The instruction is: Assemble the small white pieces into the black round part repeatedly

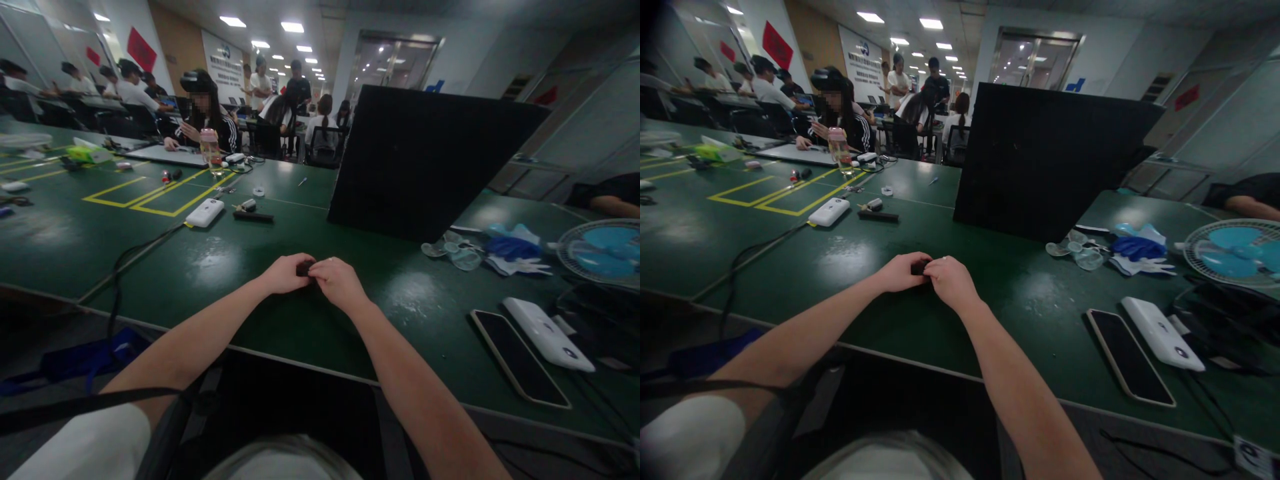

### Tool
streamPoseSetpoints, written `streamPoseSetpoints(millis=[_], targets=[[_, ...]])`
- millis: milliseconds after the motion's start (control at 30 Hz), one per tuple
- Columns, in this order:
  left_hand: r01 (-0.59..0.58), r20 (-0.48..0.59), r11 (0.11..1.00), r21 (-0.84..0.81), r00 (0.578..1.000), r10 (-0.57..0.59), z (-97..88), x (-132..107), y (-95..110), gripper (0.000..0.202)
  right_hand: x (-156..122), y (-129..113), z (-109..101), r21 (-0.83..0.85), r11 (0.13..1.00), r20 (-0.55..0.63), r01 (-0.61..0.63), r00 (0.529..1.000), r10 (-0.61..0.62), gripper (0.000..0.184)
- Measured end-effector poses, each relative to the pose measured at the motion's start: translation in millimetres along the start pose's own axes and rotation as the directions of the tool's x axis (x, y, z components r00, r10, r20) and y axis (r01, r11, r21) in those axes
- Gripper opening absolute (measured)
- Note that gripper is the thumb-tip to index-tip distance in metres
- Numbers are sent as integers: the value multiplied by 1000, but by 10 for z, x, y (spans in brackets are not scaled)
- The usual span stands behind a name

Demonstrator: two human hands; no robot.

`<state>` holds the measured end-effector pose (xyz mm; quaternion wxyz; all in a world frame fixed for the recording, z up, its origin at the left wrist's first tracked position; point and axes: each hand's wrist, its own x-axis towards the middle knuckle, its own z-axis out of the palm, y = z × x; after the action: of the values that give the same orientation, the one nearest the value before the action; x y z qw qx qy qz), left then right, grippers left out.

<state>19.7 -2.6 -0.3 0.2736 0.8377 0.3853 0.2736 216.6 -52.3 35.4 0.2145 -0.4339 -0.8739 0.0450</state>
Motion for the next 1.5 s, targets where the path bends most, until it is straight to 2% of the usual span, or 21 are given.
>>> streamPoseSetpoints(millis=[100,200,267,367,467,500,633,700,833,1000,1200,1367,1500], targets=[[-4,0,1000,4,1000,4,-5,12,-19,52,1,33,-13,-46,998,102,-44,994,49,32],[-7,10,1000,15,1000,7,-11,13,-27,52,-27,49,-17,14,996,132,-89,987,86,30],[7,7,1000,17,1000,-7,-10,7,-29,51,-48,37,-34,108,985,93,-133,988,124,28],[41,-3,999,19,999,-41,-4,-5,-26,50,-62,25,-79,251,934,-35,-255,962,271,30],[63,-3,998,11,998,-63,-2,-11,-15,50,-66,74,-93,341,868,-72,-362,910,408,55],[67,-5,998,5,998,-67,-3,-10,-11,49,-67,102,-81,343,860,-65,-378,904,423,57],[84,-27,996,-1,996,-84,-6,-3,-9,47,-61,200,24,252,894,-50,-370,918,393,35],[88,-41,996,3,995,-87,-7,0,-17,46,-55,214,63,223,907,-70,-358,922,381,29],[95,-41,995,-5,995,-95,-5,5,-36,47,-48,181,40,217,898,-174,-384,889,422,36],[98,-39,995,-17,994,-99,-1,12,-42,48,-32,145,-20,212,893,-269,-396,855,443,36],[69,-28,998,-6,997,-69,-13,7,-14,45,-15,131,44,456,823,-239,-338,844,479,42],[80,-27,997,8,996,-79,-22,6,-8,46,-17,90,54,550,772,-168,-318,863,476,27],[78,-18,997,-2,997,-78,-10,10,-34,48,7,90,99,631,702,-107,-330,859,501,38]])
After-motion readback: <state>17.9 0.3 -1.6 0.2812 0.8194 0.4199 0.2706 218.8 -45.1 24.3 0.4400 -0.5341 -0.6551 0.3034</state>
